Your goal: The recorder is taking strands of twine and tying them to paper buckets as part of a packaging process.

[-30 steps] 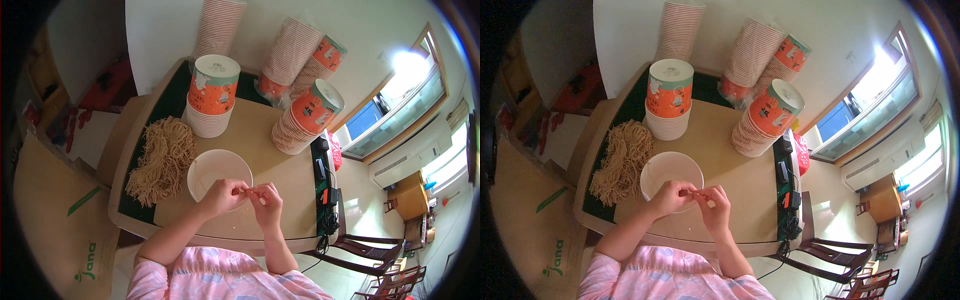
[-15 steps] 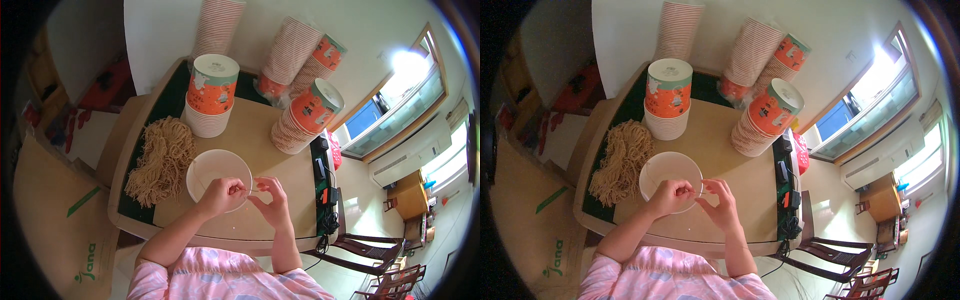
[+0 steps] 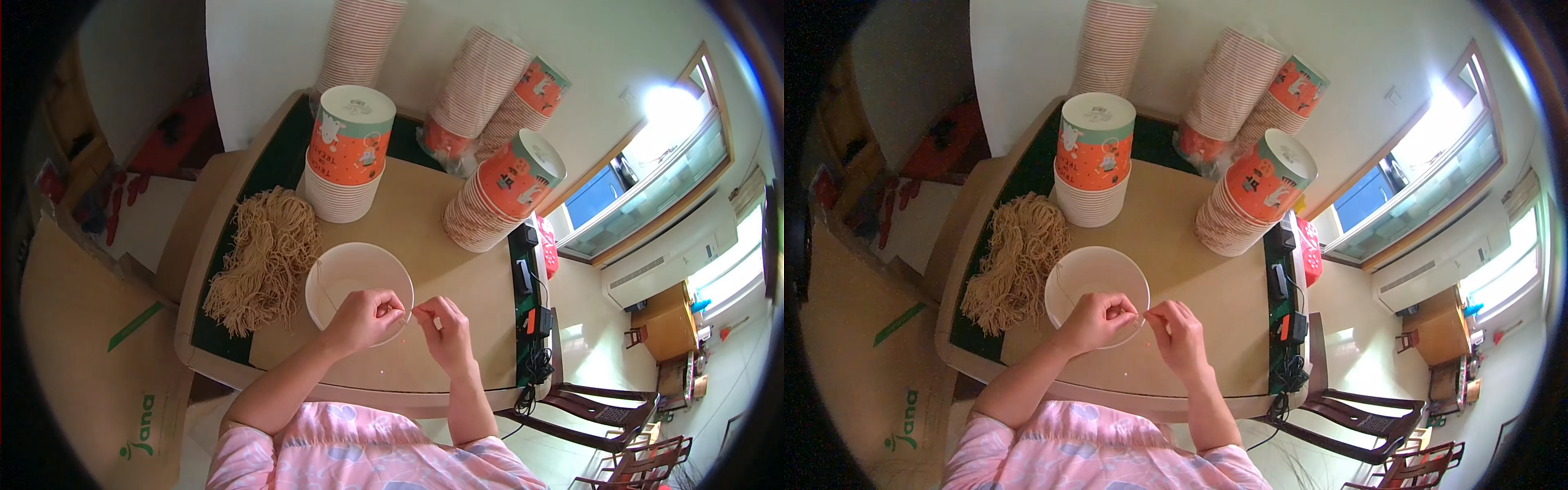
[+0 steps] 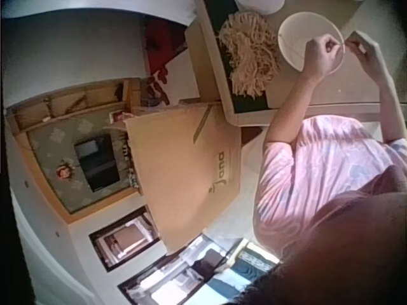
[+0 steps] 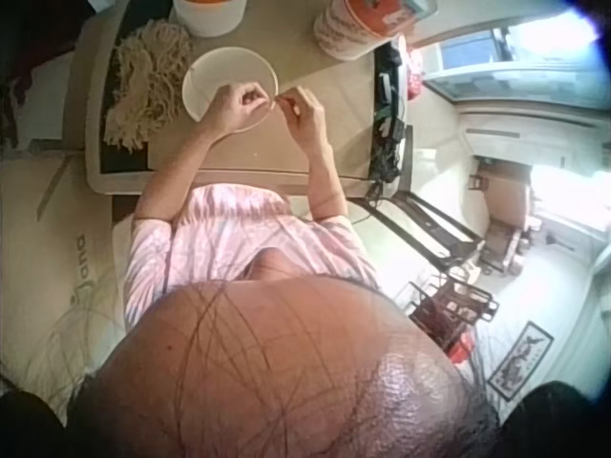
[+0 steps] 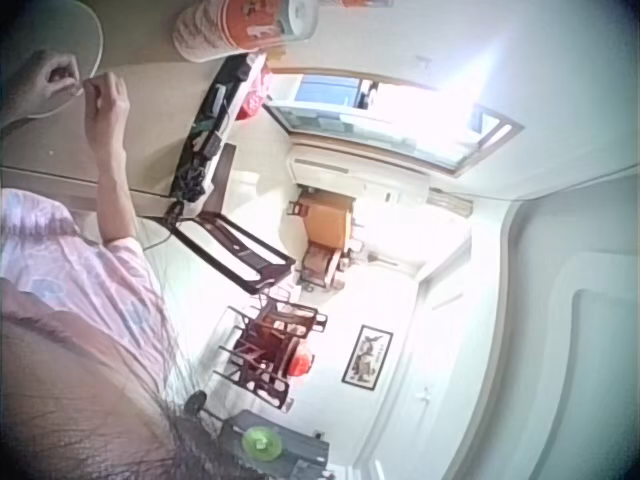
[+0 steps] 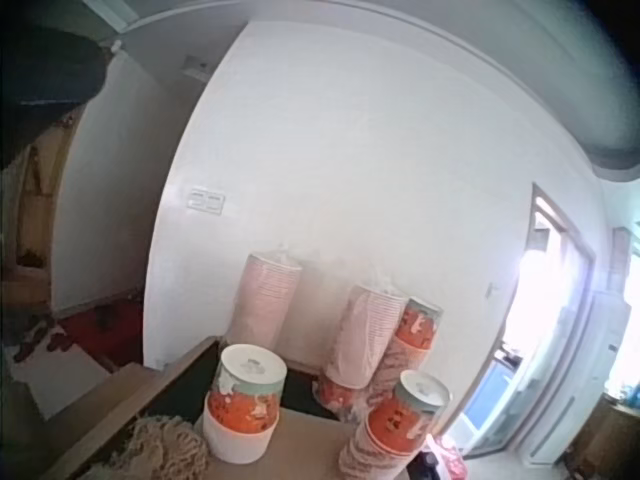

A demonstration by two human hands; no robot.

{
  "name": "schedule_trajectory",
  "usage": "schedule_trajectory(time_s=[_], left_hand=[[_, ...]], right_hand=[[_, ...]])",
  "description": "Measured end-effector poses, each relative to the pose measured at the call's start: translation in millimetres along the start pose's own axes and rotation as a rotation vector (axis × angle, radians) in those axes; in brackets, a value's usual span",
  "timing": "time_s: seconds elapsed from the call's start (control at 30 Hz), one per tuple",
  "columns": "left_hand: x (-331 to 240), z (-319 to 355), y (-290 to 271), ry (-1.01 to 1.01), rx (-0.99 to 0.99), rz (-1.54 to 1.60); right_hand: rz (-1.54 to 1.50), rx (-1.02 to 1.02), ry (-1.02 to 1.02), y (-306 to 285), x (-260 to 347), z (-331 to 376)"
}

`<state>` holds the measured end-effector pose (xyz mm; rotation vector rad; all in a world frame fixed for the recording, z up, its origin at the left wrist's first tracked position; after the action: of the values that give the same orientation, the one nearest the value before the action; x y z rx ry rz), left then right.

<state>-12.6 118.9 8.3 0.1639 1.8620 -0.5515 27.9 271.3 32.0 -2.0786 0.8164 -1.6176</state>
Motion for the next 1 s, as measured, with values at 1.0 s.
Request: schedule_trajectory(time_s=[1.0], left_hand=[[58,-8,16,-0.676,0.441,0.497]], right_hand=[[0.001,-0.167,-0.209,33,5,21]])
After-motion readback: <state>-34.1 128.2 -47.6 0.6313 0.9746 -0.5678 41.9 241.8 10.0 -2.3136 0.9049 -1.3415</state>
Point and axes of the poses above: each hand's wrist, its own z-axis away from the middle knuckle, its own y-axis out of the palm, x = y × z, the point moved 5 cm from there along -z, towards the middle knuckle, and after that the axes turned 10 degrees about y, right-handed, at the moved point
